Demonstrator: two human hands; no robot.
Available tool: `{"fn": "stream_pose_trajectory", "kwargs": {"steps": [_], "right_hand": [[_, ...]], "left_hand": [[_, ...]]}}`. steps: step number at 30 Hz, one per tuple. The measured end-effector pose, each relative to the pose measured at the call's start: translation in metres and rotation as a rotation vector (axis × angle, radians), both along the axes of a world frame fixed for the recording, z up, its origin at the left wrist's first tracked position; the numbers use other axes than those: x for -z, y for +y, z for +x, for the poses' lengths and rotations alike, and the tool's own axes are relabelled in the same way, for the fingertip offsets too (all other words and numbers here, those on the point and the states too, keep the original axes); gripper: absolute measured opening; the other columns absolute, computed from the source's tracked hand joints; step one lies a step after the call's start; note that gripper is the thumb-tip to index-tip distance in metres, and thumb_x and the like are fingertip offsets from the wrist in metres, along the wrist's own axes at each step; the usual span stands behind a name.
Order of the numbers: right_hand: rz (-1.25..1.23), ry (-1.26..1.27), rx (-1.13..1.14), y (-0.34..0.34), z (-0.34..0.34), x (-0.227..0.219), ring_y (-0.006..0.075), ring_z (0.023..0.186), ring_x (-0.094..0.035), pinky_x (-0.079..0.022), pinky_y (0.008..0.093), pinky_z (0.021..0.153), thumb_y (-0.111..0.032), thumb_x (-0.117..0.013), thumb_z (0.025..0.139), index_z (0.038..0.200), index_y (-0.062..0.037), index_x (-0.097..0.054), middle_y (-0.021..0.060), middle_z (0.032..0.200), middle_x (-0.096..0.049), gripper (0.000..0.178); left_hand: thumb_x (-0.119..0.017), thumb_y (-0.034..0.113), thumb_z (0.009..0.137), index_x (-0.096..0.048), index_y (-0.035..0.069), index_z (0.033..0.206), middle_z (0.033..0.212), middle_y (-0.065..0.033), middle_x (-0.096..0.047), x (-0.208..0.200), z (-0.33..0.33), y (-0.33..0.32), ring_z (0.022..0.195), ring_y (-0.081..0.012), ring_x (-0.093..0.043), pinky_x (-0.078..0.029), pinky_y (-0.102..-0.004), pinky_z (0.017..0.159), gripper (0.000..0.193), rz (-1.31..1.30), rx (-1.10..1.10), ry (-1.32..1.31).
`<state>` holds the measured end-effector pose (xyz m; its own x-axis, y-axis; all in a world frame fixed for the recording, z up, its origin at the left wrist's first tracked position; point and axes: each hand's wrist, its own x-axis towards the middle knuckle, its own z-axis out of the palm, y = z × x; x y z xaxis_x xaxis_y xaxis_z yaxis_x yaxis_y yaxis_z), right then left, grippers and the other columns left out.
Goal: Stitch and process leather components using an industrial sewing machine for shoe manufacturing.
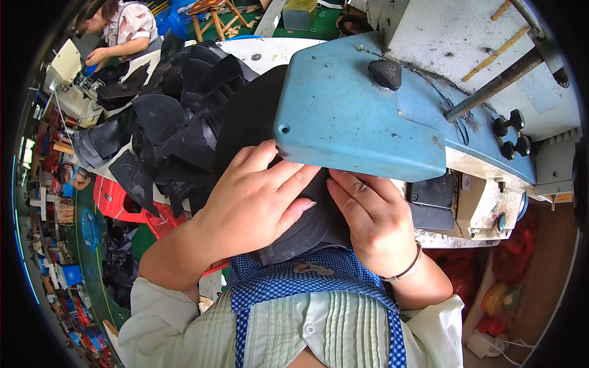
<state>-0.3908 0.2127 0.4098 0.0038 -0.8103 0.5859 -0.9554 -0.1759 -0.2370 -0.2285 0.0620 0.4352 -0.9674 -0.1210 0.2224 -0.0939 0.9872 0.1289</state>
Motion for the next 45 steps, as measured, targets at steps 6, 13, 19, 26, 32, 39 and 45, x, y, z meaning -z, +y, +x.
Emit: {"fn": "stream_pose_trajectory", "kwargs": {"steps": [6,13,19,26,32,39,45], "right_hand": [[-0.014,-0.014,0.003,-0.001,0.0,0.0,0.0333,0.101,-0.069,-0.058,0.04,0.087,0.002,-0.064,0.064,0.102,0.0091,-0.073,0.0204,0.111,-0.072,0.04],[0.008,-0.022,0.0,0.0,-0.001,0.004,0.0325,0.102,-0.068,-0.056,0.0407,0.089,0.001,-0.065,0.067,0.105,0.0092,-0.073,0.0197,0.112,-0.072,0.039],[0.027,-0.032,-0.005,0.001,-0.002,0.004,0.0334,0.103,-0.067,-0.054,0.0422,0.092,-0.003,-0.064,0.07,0.107,0.0096,-0.073,0.0202,0.113,-0.071,0.04],[0.028,-0.019,0.011,0.0,-0.002,0.003,0.0327,0.104,-0.067,-0.054,0.043,0.093,-0.002,-0.065,0.072,0.106,0.0083,-0.074,0.019,0.112,-0.071,0.036],[0.012,-0.048,0.054,-0.001,0.001,-0.001,0.0301,0.103,-0.069,-0.053,0.0423,0.093,0.007,-0.069,0.068,0.101,0.0039,-0.075,0.0145,0.11,-0.074,0.034],[0.012,-0.049,0.053,0.001,-0.001,0.001,0.0297,0.103,-0.068,-0.052,0.0433,0.094,0.007,-0.069,0.069,0.101,0.0033,-0.075,0.014,0.11,-0.074,0.033],[0.022,-0.041,0.051,0.0,0.0,0.001,0.0295,0.102,-0.069,-0.053,0.042,0.093,0.007,-0.069,0.069,0.102,0.0036,-0.075,0.0138,0.11,-0.074,0.033]], "left_hand": [[-0.072,0.025,0.087,-0.065,0.004,0.128,0.125,-0.0091,-0.063,0.005,-0.003,-0.007,0.121,-0.0312,-0.053,-0.043,-0.0429,0.1,0.047,0.056,0.005,0.082],[-0.073,0.021,0.086,-0.069,0.007,0.121,0.118,-0.0098,-0.066,0.01,-0.003,-0.015,0.124,-0.0322,-0.054,-0.043,-0.0439,0.102,0.038,0.157,0.012,0.128],[-0.075,0.017,0.083,-0.069,0.005,0.117,0.12,-0.0126,-0.065,0.007,-0.005,-0.02,0.124,-0.0353,-0.055,-0.045,-0.0458,0.104,0.037,0.227,0.039,0.141],[-0.076,0.018,0.079,-0.069,0.005,0.116,0.126,-0.0149,-0.062,-0.001,-0.006,-0.022,0.125,-0.0371,-0.055,-0.047,-0.048,0.103,0.04,0.219,0.022,0.08],[-0.077,0.021,0.078,-0.069,0.007,0.119,0.128,-0.0156,-0.06,0.001,-0.004,-0.024,0.125,-0.0389,-0.054,-0.047,-0.0493,0.103,0.043,0.185,0.004,0.079],[-0.075,0.021,0.081,-0.069,0.008,0.118,0.129,-0.0138,-0.061,-0.001,-0.003,-0.025,0.127,-0.0381,-0.053,-0.047,-0.049,0.102,0.04,0.157,-0.011,0.092],[-0.074,0.022,0.084,-0.07,0.009,0.116,0.13,-0.0102,-0.062,0.003,0.0,-0.024,0.128,-0.0378,-0.052,-0.045,-0.049,0.102,0.035,0.106,0.0,0.048]]}}
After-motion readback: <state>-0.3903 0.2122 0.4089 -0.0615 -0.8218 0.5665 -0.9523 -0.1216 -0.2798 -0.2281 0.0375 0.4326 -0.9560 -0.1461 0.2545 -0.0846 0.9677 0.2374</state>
